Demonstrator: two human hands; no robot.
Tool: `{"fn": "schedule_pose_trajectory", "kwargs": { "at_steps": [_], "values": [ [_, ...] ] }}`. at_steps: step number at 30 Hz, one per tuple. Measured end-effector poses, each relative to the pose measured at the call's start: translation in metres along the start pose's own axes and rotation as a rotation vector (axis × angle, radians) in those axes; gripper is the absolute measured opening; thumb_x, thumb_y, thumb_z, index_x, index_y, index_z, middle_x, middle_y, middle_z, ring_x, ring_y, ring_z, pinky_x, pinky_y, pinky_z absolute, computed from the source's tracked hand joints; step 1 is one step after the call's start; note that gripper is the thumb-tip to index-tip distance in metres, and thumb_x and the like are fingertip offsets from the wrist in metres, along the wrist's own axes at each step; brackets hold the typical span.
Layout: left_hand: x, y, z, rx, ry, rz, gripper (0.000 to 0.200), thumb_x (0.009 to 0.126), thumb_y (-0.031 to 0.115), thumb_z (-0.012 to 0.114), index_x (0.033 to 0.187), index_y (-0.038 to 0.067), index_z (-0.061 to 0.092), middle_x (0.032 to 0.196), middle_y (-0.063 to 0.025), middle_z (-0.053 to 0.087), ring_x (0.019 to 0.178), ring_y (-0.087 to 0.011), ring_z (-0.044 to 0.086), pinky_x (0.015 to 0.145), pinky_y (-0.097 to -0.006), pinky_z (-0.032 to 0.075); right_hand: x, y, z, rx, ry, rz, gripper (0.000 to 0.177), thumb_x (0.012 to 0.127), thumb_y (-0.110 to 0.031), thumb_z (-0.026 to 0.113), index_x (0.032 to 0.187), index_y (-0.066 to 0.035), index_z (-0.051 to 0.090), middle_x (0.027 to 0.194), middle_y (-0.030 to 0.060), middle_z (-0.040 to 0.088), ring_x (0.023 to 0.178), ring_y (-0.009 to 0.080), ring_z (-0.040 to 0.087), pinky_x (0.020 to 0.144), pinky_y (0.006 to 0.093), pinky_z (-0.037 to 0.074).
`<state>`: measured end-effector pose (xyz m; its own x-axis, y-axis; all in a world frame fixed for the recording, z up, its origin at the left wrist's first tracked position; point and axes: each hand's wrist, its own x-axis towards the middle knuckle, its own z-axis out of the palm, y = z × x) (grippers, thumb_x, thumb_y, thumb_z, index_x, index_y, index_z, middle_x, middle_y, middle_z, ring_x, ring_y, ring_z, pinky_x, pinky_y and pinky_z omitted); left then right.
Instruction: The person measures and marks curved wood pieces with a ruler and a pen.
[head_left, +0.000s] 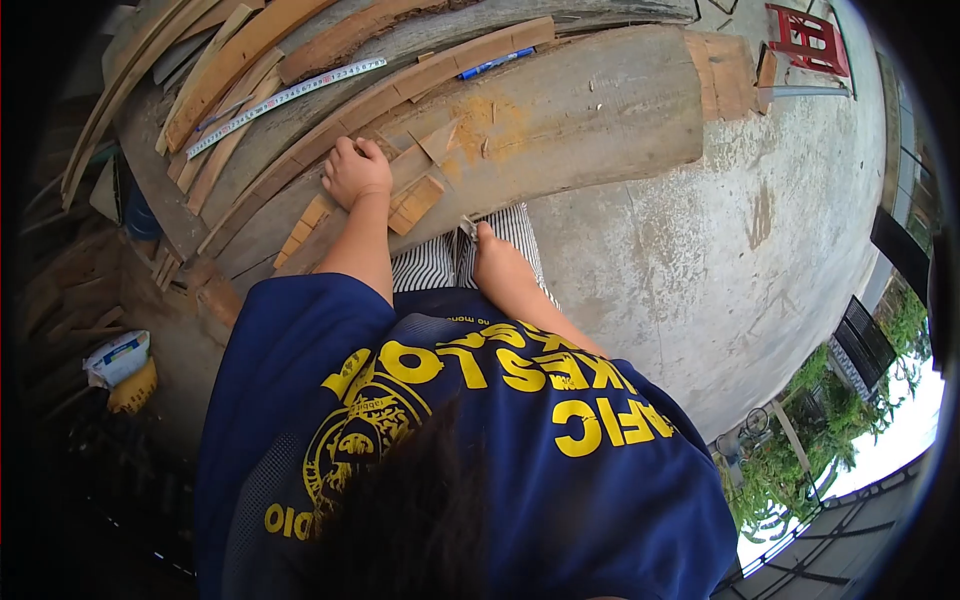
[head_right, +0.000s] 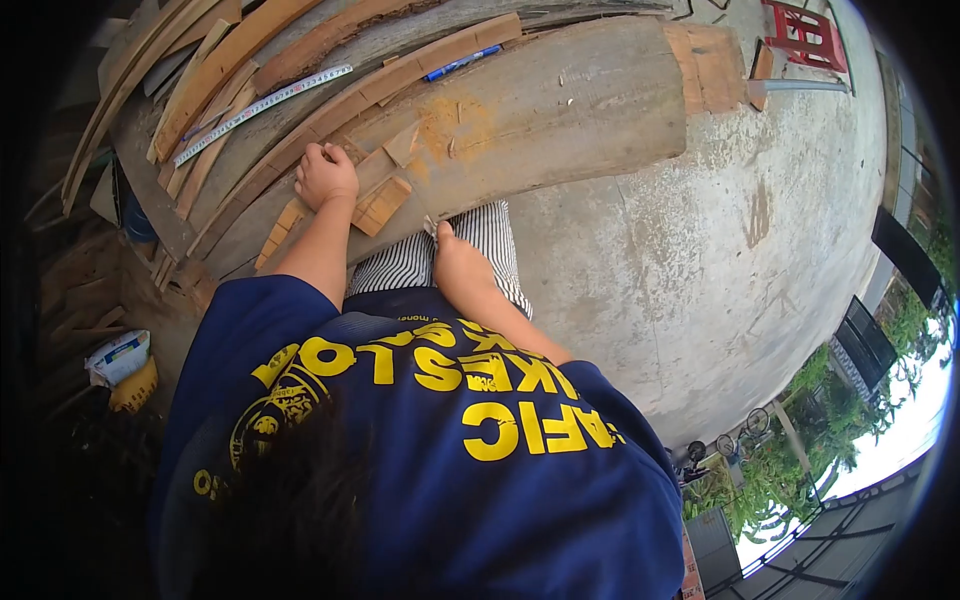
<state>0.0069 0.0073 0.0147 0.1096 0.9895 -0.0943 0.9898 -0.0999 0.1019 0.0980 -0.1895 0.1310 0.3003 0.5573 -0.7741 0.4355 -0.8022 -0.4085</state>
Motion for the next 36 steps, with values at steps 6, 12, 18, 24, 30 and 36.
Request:
{"fn": "schedule_pose_trajectory", "kwargs": {
  "at_steps": [6, 12, 18, 24, 30, 36],
  "values": [
    [-0.001, -0.001, 0.000, 0.026, -0.025, -0.029, 0.028, 0.087, 0.033, 0.044, 0.090, 0.009, 0.057, 0.094, -0.0097, 0.063, 0.095, -0.0294, 0.056, 0.084, -0.0442, 0.039, 0.008, 0.006, 0.017, 0.131, 0.087, -0.006, 0.021, 0.083, -0.005, 0.042, 0.102, 0.003, 0.048, 0.074, 0.0302, 0.061, 0.071, 0.0448, 0.062, 0.064, 0.0532, 0.049],
    [-0.002, 0.004, -0.004, 0.018, -0.030, -0.050, 0.027, 0.087, 0.032, 0.043, 0.090, 0.009, 0.057, 0.096, -0.0102, 0.063, 0.097, -0.0296, 0.055, 0.085, -0.0445, 0.039, 0.063, -0.009, 0.005, 0.083, 0.096, -0.102, 0.019, 0.085, -0.007, 0.042, 0.101, 0.001, 0.047, 0.078, 0.0311, 0.061, 0.075, 0.0453, 0.062, 0.067, 0.0534, 0.049],
    [-0.004, 0.001, -0.005, -0.005, -0.032, -0.028, 0.025, 0.087, 0.032, 0.044, 0.087, 0.009, 0.055, 0.092, -0.0094, 0.062, 0.095, -0.0295, 0.055, 0.085, -0.0446, 0.039, 0.052, -0.003, 0.000, 0.068, 0.084, -0.134, 0.018, 0.086, -0.010, 0.041, 0.100, -0.001, 0.048, 0.077, 0.0303, 0.061, 0.074, 0.0454, 0.062, 0.066, 0.0530, 0.049],
    [-0.001, 0.003, -0.010, -0.007, -0.117, -0.047, 0.028, 0.089, 0.033, 0.042, 0.091, 0.009, 0.056, 0.097, -0.0099, 0.062, 0.100, -0.0295, 0.054, 0.087, -0.0452, 0.039, 0.002, 0.005, -0.017, -0.003, -0.030, 0.047, 0.019, 0.083, -0.005, 0.042, 0.102, -0.001, 0.048, 0.083, 0.0285, 0.063, 0.078, 0.0421, 0.064, 0.069, 0.0512, 0.050],
    [0.000, 0.003, -0.010, -0.001, -0.114, -0.035, 0.028, 0.088, 0.033, 0.042, 0.091, 0.008, 0.056, 0.097, -0.0101, 0.062, 0.100, -0.0297, 0.054, 0.086, -0.0447, 0.039, 0.053, -0.003, 0.008, 0.018, 0.085, -0.061, 0.020, 0.084, -0.005, 0.041, 0.103, -0.002, 0.047, 0.081, 0.0277, 0.063, 0.077, 0.0430, 0.063, 0.067, 0.0511, 0.050],
    [-0.001, 0.000, -0.002, -0.008, -0.040, -0.009, 0.024, 0.086, 0.030, 0.044, 0.086, 0.008, 0.054, 0.091, -0.0113, 0.062, 0.094, -0.0308, 0.056, 0.086, -0.0439, 0.039, -0.010, 0.009, -0.014, -0.022, 0.034, 0.047, 0.013, 0.087, -0.009, 0.043, 0.097, -0.002, 0.047, 0.074, 0.0287, 0.061, 0.072, 0.0451, 0.061, 0.064, 0.0541, 0.048]
  ]
}}
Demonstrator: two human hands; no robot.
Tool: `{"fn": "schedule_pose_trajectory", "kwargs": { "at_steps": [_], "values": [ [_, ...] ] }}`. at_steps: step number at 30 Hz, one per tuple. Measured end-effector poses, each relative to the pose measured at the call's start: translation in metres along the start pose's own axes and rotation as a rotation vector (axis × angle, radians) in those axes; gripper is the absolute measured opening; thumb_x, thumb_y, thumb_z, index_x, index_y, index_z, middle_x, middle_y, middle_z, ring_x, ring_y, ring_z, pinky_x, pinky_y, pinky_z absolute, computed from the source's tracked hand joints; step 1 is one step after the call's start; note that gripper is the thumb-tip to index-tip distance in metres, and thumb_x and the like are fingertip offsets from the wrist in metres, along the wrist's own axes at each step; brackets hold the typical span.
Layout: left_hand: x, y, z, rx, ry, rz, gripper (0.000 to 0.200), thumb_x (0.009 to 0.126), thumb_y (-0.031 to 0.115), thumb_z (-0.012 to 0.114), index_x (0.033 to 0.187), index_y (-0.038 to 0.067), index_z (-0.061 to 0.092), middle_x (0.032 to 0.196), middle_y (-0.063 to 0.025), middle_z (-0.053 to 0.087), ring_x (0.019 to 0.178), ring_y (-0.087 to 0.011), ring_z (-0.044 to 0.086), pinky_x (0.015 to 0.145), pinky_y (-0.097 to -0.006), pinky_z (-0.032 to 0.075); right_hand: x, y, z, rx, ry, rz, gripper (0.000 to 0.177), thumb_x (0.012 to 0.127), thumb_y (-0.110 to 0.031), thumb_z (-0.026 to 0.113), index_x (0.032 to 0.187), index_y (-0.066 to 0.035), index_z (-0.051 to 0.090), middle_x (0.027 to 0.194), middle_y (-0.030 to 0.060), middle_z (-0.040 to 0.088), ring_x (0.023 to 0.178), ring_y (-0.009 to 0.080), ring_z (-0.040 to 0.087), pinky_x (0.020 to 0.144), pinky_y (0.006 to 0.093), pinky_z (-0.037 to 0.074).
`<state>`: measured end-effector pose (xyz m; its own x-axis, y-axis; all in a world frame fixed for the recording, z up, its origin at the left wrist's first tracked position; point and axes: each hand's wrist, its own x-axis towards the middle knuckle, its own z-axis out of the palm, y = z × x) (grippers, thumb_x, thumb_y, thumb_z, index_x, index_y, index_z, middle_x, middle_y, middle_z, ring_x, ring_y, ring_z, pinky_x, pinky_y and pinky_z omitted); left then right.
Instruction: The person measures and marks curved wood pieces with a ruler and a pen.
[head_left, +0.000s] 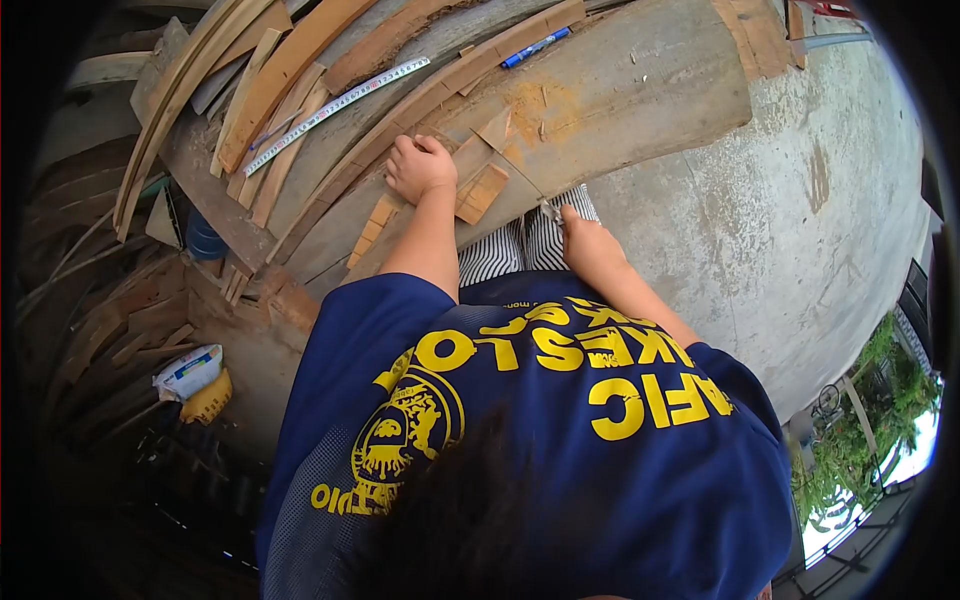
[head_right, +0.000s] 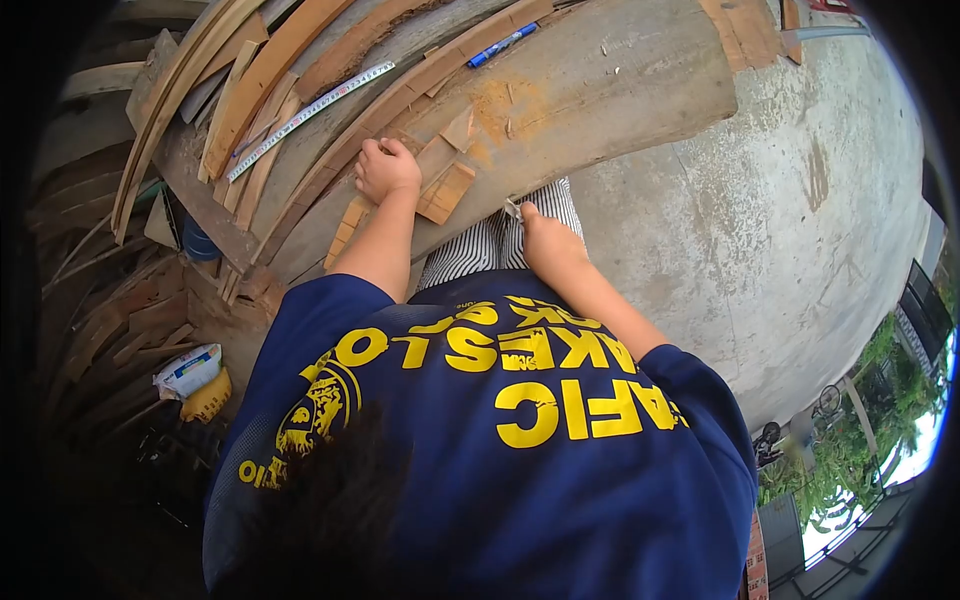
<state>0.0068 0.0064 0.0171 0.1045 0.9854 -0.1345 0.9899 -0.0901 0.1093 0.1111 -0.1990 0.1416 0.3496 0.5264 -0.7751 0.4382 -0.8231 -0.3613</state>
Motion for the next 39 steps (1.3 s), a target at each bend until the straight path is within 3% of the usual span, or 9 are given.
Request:
{"fn": "schedule_pose_trajectory", "kwargs": {
  "at_steps": [5, 13, 15, 18, 23, 31, 39],
  "values": [
    [-0.001, 0.001, 0.000, -0.003, -0.009, 0.003, 0.025, 0.086, 0.030, 0.044, 0.086, 0.008, 0.054, 0.093, -0.0116, 0.062, 0.094, -0.0309, 0.055, 0.086, -0.0443, 0.039, 0.054, -0.007, 0.026, 0.012, 0.071, -0.114, 0.017, 0.084, -0.006, 0.042, 0.101, -0.002, 0.047, 0.078, 0.0277, 0.063, 0.075, 0.0422, 0.063, 0.066, 0.0514, 0.050],
    [-0.002, 0.000, 0.001, 0.012, -0.007, 0.001, 0.026, 0.086, 0.030, 0.043, 0.087, 0.007, 0.055, 0.094, -0.0121, 0.062, 0.095, -0.0313, 0.055, 0.086, -0.0452, 0.039, 0.004, 0.015, 0.012, -0.023, -0.043, 0.032, 0.018, 0.087, -0.009, 0.041, 0.103, -0.004, 0.046, 0.078, 0.0269, 0.063, 0.074, 0.0419, 0.063, 0.065, 0.0524, 0.049],
    [0.000, 0.000, 0.001, 0.010, 0.007, 0.005, 0.026, 0.086, 0.030, 0.043, 0.088, 0.007, 0.055, 0.094, -0.0122, 0.062, 0.095, -0.0312, 0.055, 0.086, -0.0454, 0.039, 0.039, 0.005, 0.029, 0.077, 0.093, -0.117, 0.016, 0.088, -0.011, 0.042, 0.102, -0.003, 0.045, 0.071, 0.0280, 0.060, 0.067, 0.0448, 0.060, 0.061, 0.0549, 0.046],
    [0.000, -0.001, 0.000, 0.005, -0.006, 0.019, 0.026, 0.086, 0.031, 0.043, 0.088, 0.007, 0.054, 0.094, -0.0120, 0.062, 0.096, -0.0310, 0.055, 0.085, -0.0454, 0.039, 0.071, -0.004, 0.048, 0.111, 0.132, -0.149, 0.015, 0.088, -0.012, 0.042, 0.101, -0.004, 0.044, 0.070, 0.0276, 0.060, 0.067, 0.0446, 0.060, 0.061, 0.0547, 0.046],
    [0.000, -0.001, 0.001, 0.008, -0.014, 0.013, 0.027, 0.087, 0.031, 0.043, 0.087, 0.007, 0.054, 0.094, -0.0115, 0.062, 0.096, -0.0307, 0.055, 0.085, -0.0451, 0.039, 0.042, 0.036, 0.052, 0.073, 0.093, -0.128, 0.019, 0.089, -0.014, 0.043, 0.105, -0.006, 0.045, 0.071, 0.0248, 0.061, 0.065, 0.0423, 0.061, 0.058, 0.0522, 0.048],
    [-0.001, 0.002, -0.001, 0.020, -0.052, -0.001, 0.028, 0.088, 0.032, 0.042, 0.089, 0.006, 0.054, 0.097, -0.0120, 0.061, 0.099, -0.0304, 0.054, 0.087, -0.0450, 0.039, 0.058, 0.040, 0.071, 0.099, 0.195, -0.231, 0.021, 0.088, -0.011, 0.044, 0.107, -0.003, 0.047, 0.069, 0.0223, 0.061, 0.064, 0.0393, 0.061, 0.058, 0.0500, 0.047],
    [-0.001, 0.001, -0.002, 0.010, -0.055, -0.003, 0.028, 0.088, 0.032, 0.042, 0.090, 0.007, 0.055, 0.097, -0.0117, 0.061, 0.100, -0.0302, 0.054, 0.087, -0.0449, 0.038, 0.019, 0.056, 0.044, 0.008, 0.064, -0.121, 0.020, 0.087, -0.014, 0.046, 0.106, -0.008, 0.046, 0.074, 0.0230, 0.062, 0.067, 0.0405, 0.061, 0.060, 0.0512, 0.049]
  ]
}}
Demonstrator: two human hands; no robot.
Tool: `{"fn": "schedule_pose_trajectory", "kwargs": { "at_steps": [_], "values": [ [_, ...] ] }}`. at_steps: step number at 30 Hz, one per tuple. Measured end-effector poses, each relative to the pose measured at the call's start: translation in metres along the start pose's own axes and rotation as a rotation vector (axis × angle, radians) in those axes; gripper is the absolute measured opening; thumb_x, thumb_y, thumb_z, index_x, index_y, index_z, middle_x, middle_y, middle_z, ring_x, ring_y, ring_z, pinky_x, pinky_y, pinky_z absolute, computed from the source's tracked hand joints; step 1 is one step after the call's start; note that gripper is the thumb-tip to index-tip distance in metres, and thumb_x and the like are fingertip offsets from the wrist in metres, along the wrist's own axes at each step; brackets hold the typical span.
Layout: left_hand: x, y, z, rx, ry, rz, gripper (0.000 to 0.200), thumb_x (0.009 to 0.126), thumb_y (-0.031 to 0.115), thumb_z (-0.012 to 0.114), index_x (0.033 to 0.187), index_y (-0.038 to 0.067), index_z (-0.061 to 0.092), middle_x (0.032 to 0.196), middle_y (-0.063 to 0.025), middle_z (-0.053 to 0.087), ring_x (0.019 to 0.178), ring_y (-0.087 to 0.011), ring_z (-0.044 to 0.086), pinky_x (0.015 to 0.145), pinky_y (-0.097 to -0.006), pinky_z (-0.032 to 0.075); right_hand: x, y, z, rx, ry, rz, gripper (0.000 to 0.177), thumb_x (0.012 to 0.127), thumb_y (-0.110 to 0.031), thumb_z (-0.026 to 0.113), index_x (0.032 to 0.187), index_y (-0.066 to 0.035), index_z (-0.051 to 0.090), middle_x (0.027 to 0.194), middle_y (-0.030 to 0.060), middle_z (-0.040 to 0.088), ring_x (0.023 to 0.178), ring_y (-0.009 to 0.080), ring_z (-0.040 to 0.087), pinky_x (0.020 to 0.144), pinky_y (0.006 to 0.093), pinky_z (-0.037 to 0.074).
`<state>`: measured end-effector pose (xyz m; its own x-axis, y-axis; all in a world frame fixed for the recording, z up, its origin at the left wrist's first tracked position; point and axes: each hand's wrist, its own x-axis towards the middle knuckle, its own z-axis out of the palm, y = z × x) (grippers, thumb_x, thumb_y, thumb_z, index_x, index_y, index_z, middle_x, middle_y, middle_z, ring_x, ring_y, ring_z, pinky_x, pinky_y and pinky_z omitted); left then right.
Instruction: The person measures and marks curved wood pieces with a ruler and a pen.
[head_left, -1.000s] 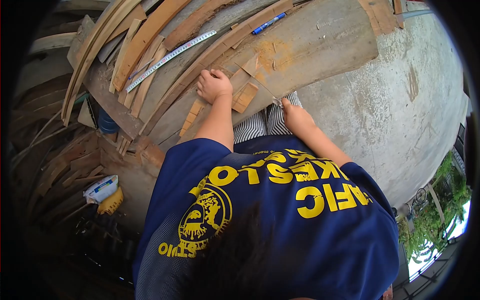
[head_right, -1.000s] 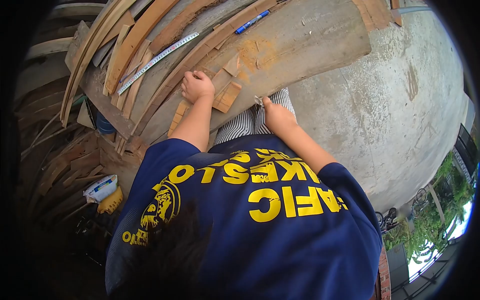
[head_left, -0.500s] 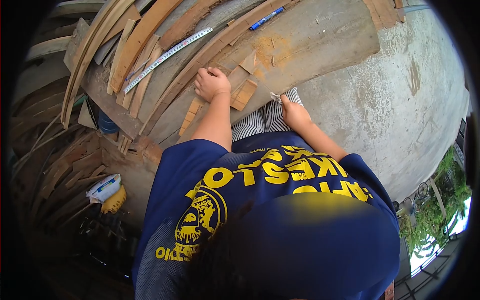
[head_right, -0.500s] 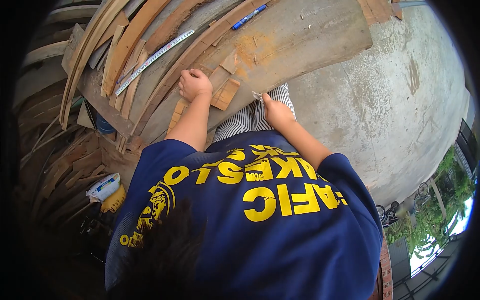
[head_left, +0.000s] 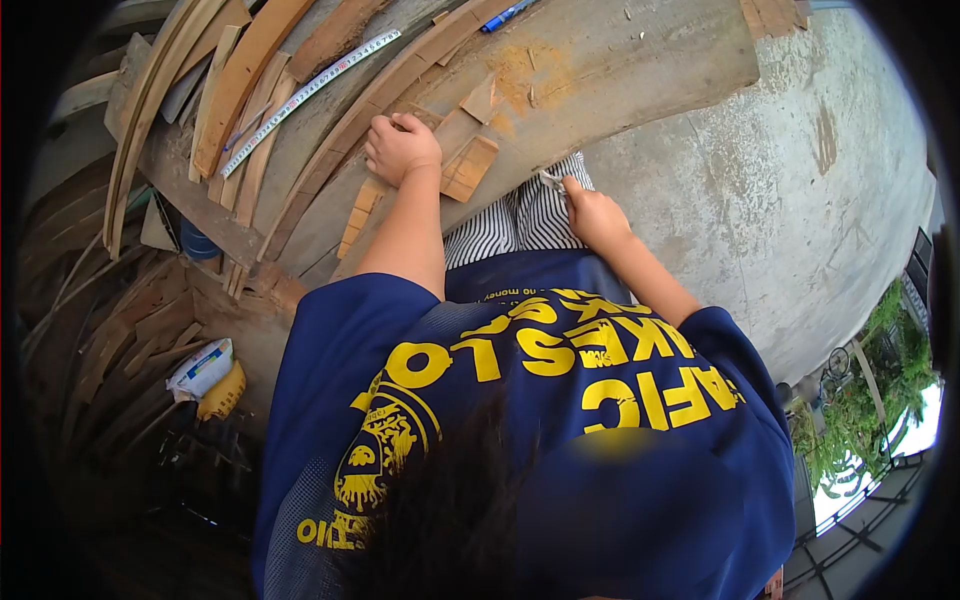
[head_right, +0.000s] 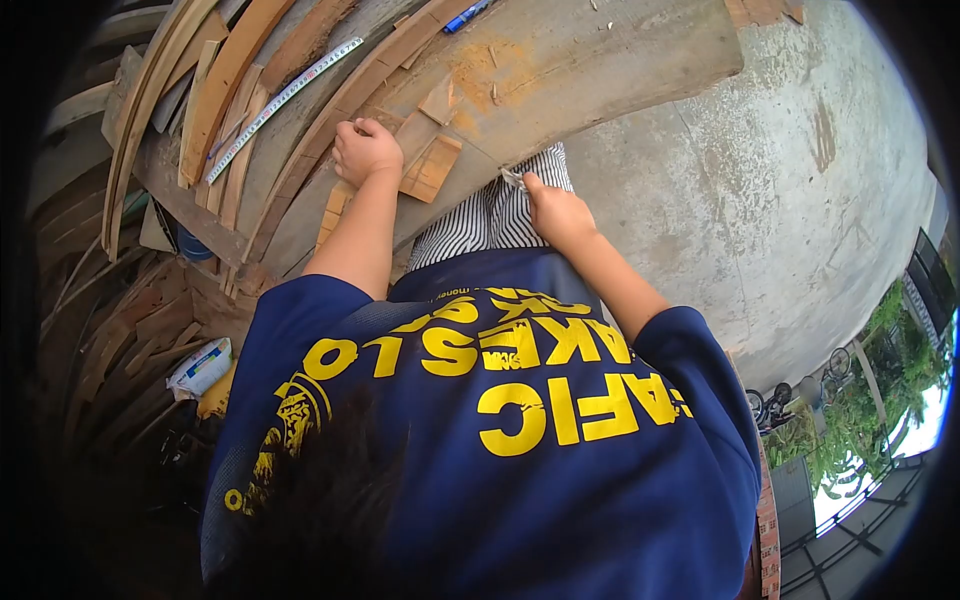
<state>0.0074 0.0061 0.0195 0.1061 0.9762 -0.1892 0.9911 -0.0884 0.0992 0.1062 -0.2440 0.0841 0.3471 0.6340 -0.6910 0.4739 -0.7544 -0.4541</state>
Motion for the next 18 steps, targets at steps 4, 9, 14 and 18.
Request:
{"fn": "schedule_pose_trajectory", "kwargs": {
  "at_steps": [4, 9, 14, 18],
  "values": [
    [0.002, 0.001, 0.000, -0.012, 0.009, -0.015, 0.028, 0.088, 0.032, 0.042, 0.089, 0.007, 0.055, 0.097, -0.0119, 0.061, 0.099, -0.0300, 0.054, 0.088, -0.0448, 0.038, -0.039, 0.006, -0.017, -0.025, -0.008, 0.050, 0.020, 0.087, -0.015, 0.046, 0.105, -0.008, 0.045, 0.074, 0.0234, 0.062, 0.069, 0.0411, 0.062, 0.061, 0.0520, 0.049],
    [0.000, 0.001, -0.001, -0.006, 0.011, 0.004, 0.029, 0.087, 0.032, 0.042, 0.090, 0.006, 0.055, 0.096, -0.0118, 0.061, 0.099, -0.0301, 0.054, 0.088, -0.0450, 0.038, -0.068, -0.005, -0.044, 0.191, 0.123, 0.217, 0.023, 0.087, -0.008, 0.047, 0.110, -0.006, 0.051, 0.070, 0.0258, 0.059, 0.069, 0.0415, 0.060, 0.062, 0.0459, 0.047],
    [0.001, 0.001, -0.001, 0.000, 0.014, 0.001, 0.030, 0.088, 0.032, 0.041, 0.091, 0.006, 0.055, 0.097, -0.0119, 0.061, 0.099, -0.0305, 0.054, 0.087, -0.0451, 0.038, 0.040, -0.054, -0.021, 1.093, 0.084, 0.195, 0.034, 0.083, -0.011, 0.050, 0.115, 0.000, 0.046, 0.077, 0.0046, 0.057, 0.055, 0.0120, 0.050, 0.053, 0.0260, 0.043],
    [0.001, 0.001, 0.000, 0.002, 0.017, 0.002, 0.030, 0.087, 0.032, 0.041, 0.090, 0.006, 0.056, 0.097, -0.0123, 0.061, 0.099, -0.0308, 0.054, 0.087, -0.0451, 0.038, 0.092, -0.087, -0.005, 1.303, 0.194, 0.204, 0.038, 0.081, -0.005, 0.060, 0.117, -0.001, 0.046, 0.078, 0.0045, 0.059, 0.059, 0.0123, 0.055, 0.052, 0.0254, 0.045]
  ]
}}
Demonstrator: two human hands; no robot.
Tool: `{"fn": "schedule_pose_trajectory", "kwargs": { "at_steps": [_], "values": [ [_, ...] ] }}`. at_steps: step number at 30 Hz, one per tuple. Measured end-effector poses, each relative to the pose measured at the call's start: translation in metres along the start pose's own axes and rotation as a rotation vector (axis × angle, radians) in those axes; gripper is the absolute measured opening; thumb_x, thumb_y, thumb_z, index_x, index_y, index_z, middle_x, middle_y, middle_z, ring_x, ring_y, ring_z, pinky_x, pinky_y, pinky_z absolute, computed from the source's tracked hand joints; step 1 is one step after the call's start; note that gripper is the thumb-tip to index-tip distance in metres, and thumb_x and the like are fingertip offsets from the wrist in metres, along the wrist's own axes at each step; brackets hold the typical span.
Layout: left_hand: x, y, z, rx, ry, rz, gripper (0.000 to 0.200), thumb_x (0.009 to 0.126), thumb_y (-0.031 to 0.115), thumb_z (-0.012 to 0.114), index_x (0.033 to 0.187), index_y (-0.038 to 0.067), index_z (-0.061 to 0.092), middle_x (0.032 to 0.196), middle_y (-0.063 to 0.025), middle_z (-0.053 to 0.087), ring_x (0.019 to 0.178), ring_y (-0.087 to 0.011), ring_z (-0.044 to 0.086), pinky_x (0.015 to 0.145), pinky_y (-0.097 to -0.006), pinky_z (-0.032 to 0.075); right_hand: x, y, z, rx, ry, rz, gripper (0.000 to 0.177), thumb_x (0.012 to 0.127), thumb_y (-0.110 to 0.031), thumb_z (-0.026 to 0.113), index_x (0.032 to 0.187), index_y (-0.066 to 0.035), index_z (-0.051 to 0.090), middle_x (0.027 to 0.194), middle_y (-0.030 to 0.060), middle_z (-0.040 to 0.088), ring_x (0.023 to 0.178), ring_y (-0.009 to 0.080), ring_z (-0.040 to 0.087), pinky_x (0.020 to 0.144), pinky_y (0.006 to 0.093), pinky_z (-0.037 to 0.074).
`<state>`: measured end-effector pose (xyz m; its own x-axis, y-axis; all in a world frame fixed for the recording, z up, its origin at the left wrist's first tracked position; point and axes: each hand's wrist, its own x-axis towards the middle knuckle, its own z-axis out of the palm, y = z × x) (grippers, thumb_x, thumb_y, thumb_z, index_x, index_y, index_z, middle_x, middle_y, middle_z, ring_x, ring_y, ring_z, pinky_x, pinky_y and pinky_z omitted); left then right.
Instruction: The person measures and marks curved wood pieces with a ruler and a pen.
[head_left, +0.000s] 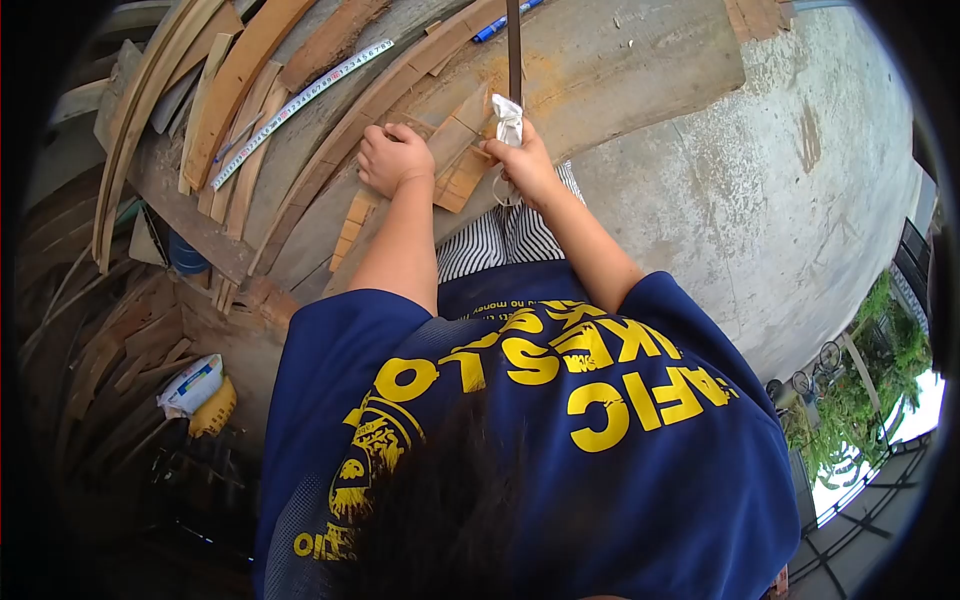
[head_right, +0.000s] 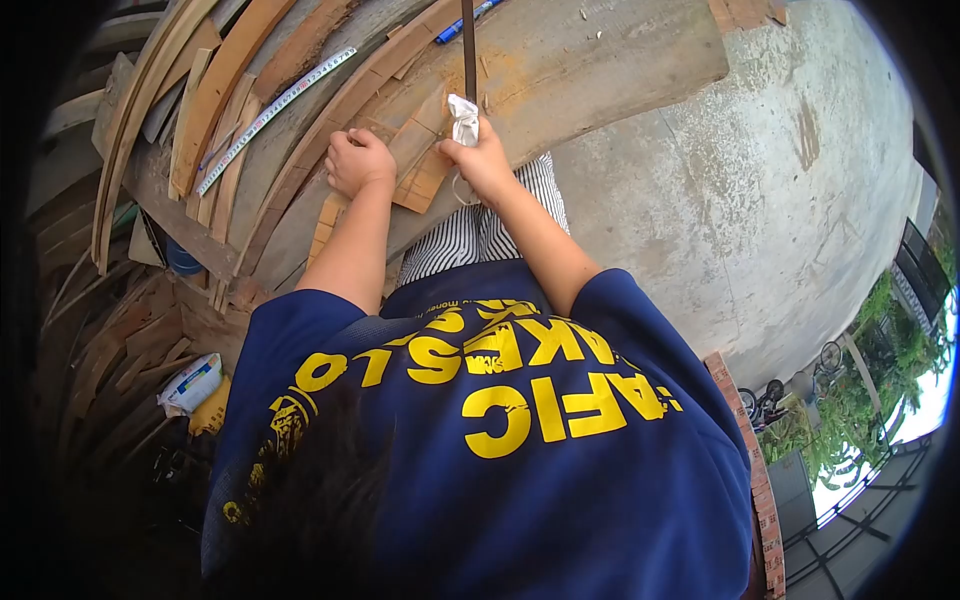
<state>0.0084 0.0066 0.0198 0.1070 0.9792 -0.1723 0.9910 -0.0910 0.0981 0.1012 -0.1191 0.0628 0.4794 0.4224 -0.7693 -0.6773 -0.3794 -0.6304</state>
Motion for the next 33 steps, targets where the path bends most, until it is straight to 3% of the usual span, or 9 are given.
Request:
{"fn": "schedule_pose_trajectory", "kwargs": {
  "at_steps": [5, 12, 15, 17, 18, 22, 27, 33],
  "values": [
    [0.001, -0.001, 0.001, -0.011, 0.012, 0.009, 0.029, 0.087, 0.031, 0.042, 0.090, 0.006, 0.056, 0.098, -0.0127, 0.061, 0.098, -0.0309, 0.054, 0.086, -0.0452, 0.038, 0.022, 0.007, 0.007, 0.128, 0.057, -0.001, 0.047, 0.078, 0.003, 0.067, 0.119, -0.003, 0.047, 0.080, 0.0045, 0.060, 0.059, 0.0110, 0.058, 0.050, 0.0233, 0.045],
    [0.000, -0.003, 0.004, -0.005, 0.053, 0.034, 0.026, 0.086, 0.030, 0.043, 0.088, 0.008, 0.056, 0.094, -0.0114, 0.062, 0.096, -0.0305, 0.055, 0.085, -0.0455, 0.039, 0.025, 0.021, -0.022, -0.314, 0.019, -0.120, 0.038, 0.079, 0.003, 0.063, 0.114, 0.000, 0.049, 0.072, 0.0066, 0.062, 0.053, 0.0121, 0.058, 0.047, 0.0277, 0.047],
    [0.000, -0.002, 0.000, -0.009, 0.030, 0.032, 0.025, 0.086, 0.030, 0.044, 0.088, 0.008, 0.056, 0.094, -0.0109, 0.062, 0.095, -0.0304, 0.055, 0.085, -0.0455, 0.039, 0.005, 0.008, -0.031, -0.592, 0.102, -0.049, 0.036, 0.083, -0.008, 0.065, 0.114, -0.003, 0.047, 0.077, 0.0111, 0.065, 0.055, 0.0160, 0.063, 0.047, 0.0281, 0.047],
    [0.001, -0.003, 0.002, -0.006, 0.031, 0.024, 0.025, 0.086, 0.030, 0.044, 0.088, 0.008, 0.056, 0.094, -0.0109, 0.062, 0.095, -0.0303, 0.055, 0.084, -0.0453, 0.039, -0.005, 0.002, -0.035, -0.935, 0.116, -0.291, 0.032, 0.084, -0.018, 0.063, 0.103, 0.000, 0.044, 0.068, 0.0240, 0.061, 0.065, 0.0391, 0.062, 0.055, 0.0455, 0.048],
    [0.001, -0.003, 0.002, -0.008, 0.029, 0.025, 0.025, 0.086, 0.030, 0.044, 0.088, 0.008, 0.056, 0.094, -0.0108, 0.062, 0.095, -0.0303, 0.055, 0.084, -0.0451, 0.039, -0.013, -0.011, -0.032, -0.864, 0.037, -0.191, 0.033, 0.087, -0.026, 0.061, 0.101, -0.002, 0.043, 0.070, 0.0275, 0.060, 0.069, 0.0461, 0.059, 0.058, 0.0503, 0.046],
    [0.001, -0.002, 0.001, -0.009, 0.024, 0.025, 0.024, 0.086, 0.030, 0.045, 0.088, 0.009, 0.056, 0.094, -0.0108, 0.062, 0.095, -0.0302, 0.055, 0.083, -0.0446, 0.039, -0.010, -0.003, -0.026, -0.980, -0.117, -0.358, 0.033, 0.095, -0.035, 0.044, 0.099, -0.002, 0.043, 0.073, 0.0288, 0.060, 0.071, 0.0465, 0.059, 0.062, 0.0523, 0.046],
    [0.001, -0.001, 0.000, -0.002, 0.013, 0.014, 0.024, 0.086, 0.030, 0.045, 0.089, 0.009, 0.057, 0.095, -0.0109, 0.062, 0.096, -0.0298, 0.055, 0.084, -0.0443, 0.039, -0.008, 0.010, -0.020, -1.088, -0.173, -0.285, 0.030, 0.096, -0.033, 0.040, 0.097, -0.003, 0.043, 0.075, 0.0284, 0.061, 0.071, 0.0464, 0.059, 0.063, 0.0533, 0.046],
    [0.000, -0.001, 0.000, -0.008, 0.008, 0.014, 0.025, 0.086, 0.030, 0.044, 0.091, 0.009, 0.058, 0.096, -0.0107, 0.062, 0.097, -0.0295, 0.055, 0.086, -0.0437, 0.038, -0.050, 0.025, -0.075, -1.233, -0.199, -0.252, 0.024, 0.095, -0.030, 0.042, 0.097, -0.007, 0.044, 0.070, 0.0252, 0.060, 0.066, 0.0442, 0.059, 0.060, 0.0534, 0.046]
  ]
}}
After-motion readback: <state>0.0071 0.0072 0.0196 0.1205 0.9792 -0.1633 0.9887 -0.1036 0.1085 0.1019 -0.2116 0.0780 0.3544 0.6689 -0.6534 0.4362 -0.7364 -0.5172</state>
